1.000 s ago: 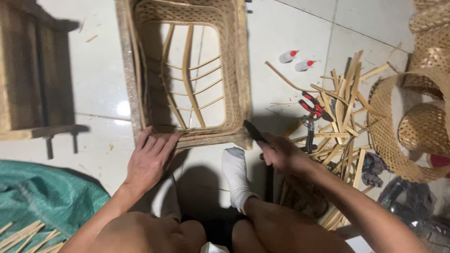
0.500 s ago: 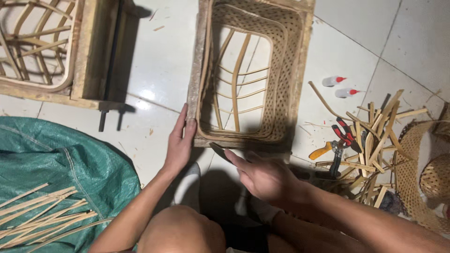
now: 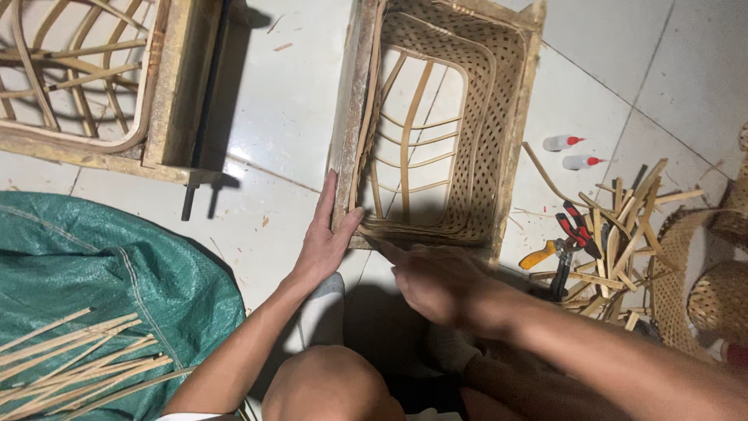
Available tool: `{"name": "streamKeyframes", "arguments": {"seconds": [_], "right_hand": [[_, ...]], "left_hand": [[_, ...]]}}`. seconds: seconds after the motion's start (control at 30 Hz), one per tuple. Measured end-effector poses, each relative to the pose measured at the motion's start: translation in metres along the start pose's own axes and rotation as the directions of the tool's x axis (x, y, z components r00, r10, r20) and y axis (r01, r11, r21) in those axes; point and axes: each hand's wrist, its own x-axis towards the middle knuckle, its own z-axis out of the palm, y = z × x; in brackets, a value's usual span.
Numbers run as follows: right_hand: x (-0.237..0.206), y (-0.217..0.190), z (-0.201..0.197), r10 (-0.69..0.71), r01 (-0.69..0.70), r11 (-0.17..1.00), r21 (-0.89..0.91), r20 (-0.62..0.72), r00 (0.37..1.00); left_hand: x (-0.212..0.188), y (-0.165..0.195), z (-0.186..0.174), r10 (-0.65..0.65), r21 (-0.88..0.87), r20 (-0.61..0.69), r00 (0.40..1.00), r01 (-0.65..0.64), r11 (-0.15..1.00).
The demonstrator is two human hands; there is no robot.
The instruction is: The person sits on the floor assembling bamboo basket frames. They apply glue from a squeeze bottle to the frame edges, cut thin bamboo strips with scissors, fit the strips across the frame, and trim excess material with a knife.
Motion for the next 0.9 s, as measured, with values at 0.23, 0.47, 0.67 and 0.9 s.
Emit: {"name": "streamKeyframes", "arguments": {"seconds": [0.23, 0.47, 0.67, 0.9], "right_hand": [[-0.005, 0.011, 0.088, -0.157, 0.145, 0.987, -0.070, -0.609, 0.777], [-0.001, 0.029, 0.080, -0.184, 0.099, 0.971, -0.216, -0.418, 0.890], [-0.029, 0.044, -0.043, -0.079, -0.009, 0.843, -0.537, -0.140, 0.987], [0.047, 0.070, -0.146, -0.479, -0.064, 0.453, -0.889, -0.303, 0.824]], "left_hand": [[-0.004, 0.010, -0.003, 0.052, 0.019, -0.039, 0.998, -0.051, 0.999], [-0.008, 0.016, -0.004, 0.090, 0.033, -0.046, 0.995, -0.089, 0.996], [-0.001, 0.029, -0.003, 0.308, 0.226, -0.044, 0.950, -0.291, 0.930], [0.037, 0.054, 0.018, 0.315, 0.496, -0.111, 0.943, -0.222, 0.839]]}}
